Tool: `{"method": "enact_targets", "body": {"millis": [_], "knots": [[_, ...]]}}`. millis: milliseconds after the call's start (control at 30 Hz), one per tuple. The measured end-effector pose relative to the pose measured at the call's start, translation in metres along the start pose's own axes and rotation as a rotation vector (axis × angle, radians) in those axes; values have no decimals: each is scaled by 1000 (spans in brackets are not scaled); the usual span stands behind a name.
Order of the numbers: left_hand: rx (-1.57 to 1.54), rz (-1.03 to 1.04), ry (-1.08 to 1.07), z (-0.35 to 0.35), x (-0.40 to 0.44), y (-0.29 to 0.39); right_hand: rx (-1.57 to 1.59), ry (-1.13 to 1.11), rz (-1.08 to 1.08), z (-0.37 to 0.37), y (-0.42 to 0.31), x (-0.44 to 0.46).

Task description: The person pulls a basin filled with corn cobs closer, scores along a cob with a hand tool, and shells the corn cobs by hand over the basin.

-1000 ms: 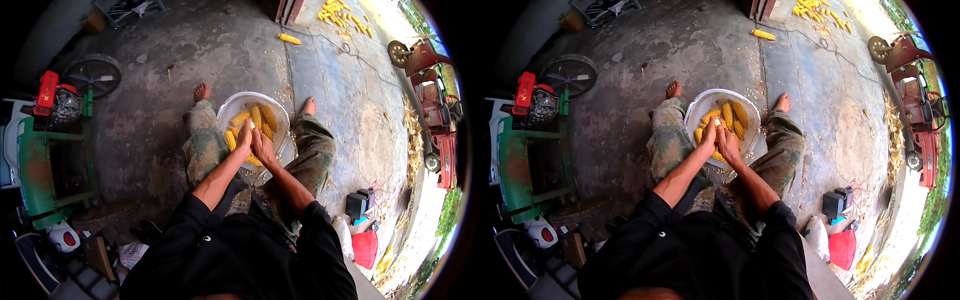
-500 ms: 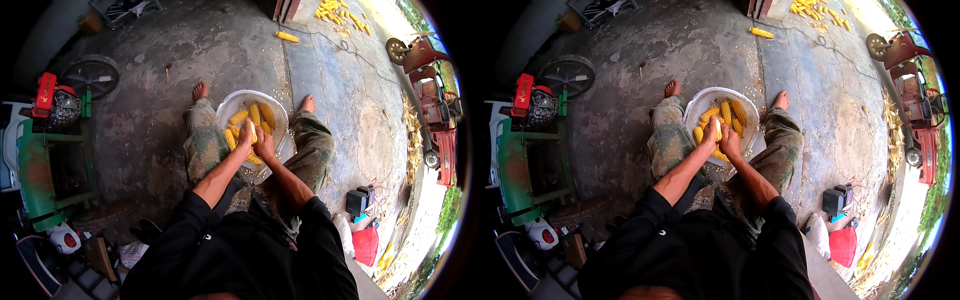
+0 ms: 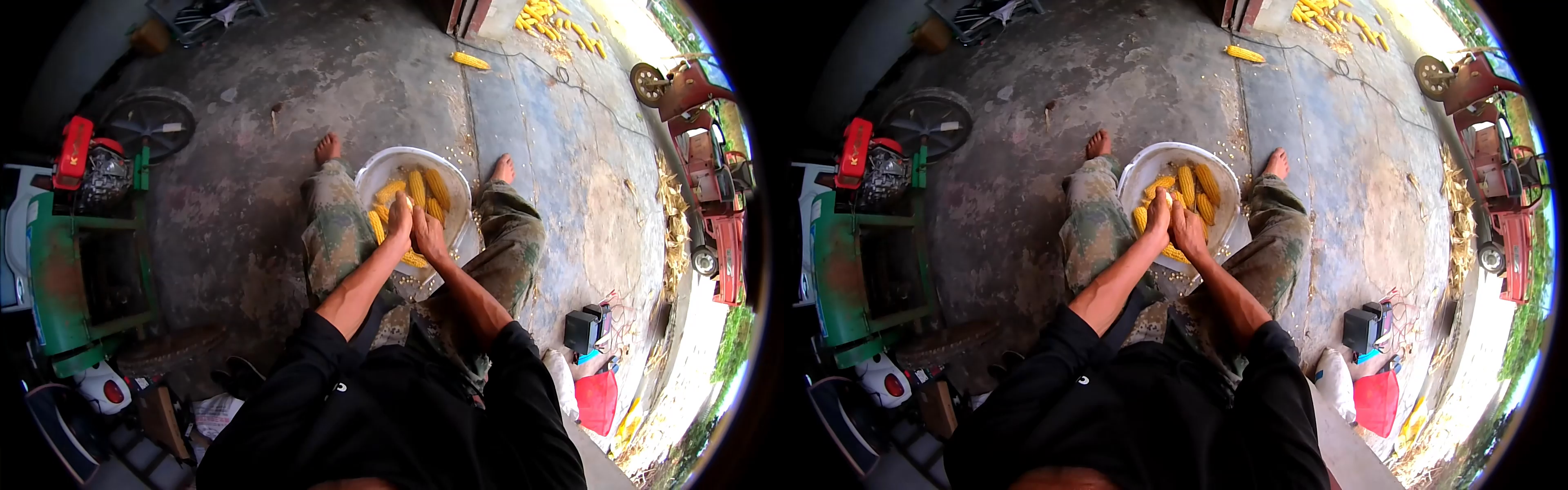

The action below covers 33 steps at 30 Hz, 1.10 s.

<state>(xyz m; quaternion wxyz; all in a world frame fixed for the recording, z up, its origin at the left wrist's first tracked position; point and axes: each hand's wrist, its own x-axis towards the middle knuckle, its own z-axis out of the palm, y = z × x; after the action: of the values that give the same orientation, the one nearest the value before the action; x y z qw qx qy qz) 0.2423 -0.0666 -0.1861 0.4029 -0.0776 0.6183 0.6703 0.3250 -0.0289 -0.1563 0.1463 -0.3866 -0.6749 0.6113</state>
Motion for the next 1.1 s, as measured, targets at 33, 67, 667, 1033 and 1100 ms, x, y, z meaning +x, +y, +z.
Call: {"method": "enact_targets", "body": {"millis": [33, 67, 667, 1033, 1100], "knots": [[-1, 20, -11, 0, 2, -2, -47, -3, 20, -1, 4, 2], [-2, 42, -21, 0, 5, -5, -94, -7, 39, -1, 7, 4], [-95, -41, -157, -8, 9, -3, -141, 87, -41, 6, -18, -7], [-39, -57, -157, -4, 13, -9, -87, 58, -16, -3, 23, 5], [-73, -53, -206, -3, 12, -5, 90, 47, 117, -4, 13, 3]]}}
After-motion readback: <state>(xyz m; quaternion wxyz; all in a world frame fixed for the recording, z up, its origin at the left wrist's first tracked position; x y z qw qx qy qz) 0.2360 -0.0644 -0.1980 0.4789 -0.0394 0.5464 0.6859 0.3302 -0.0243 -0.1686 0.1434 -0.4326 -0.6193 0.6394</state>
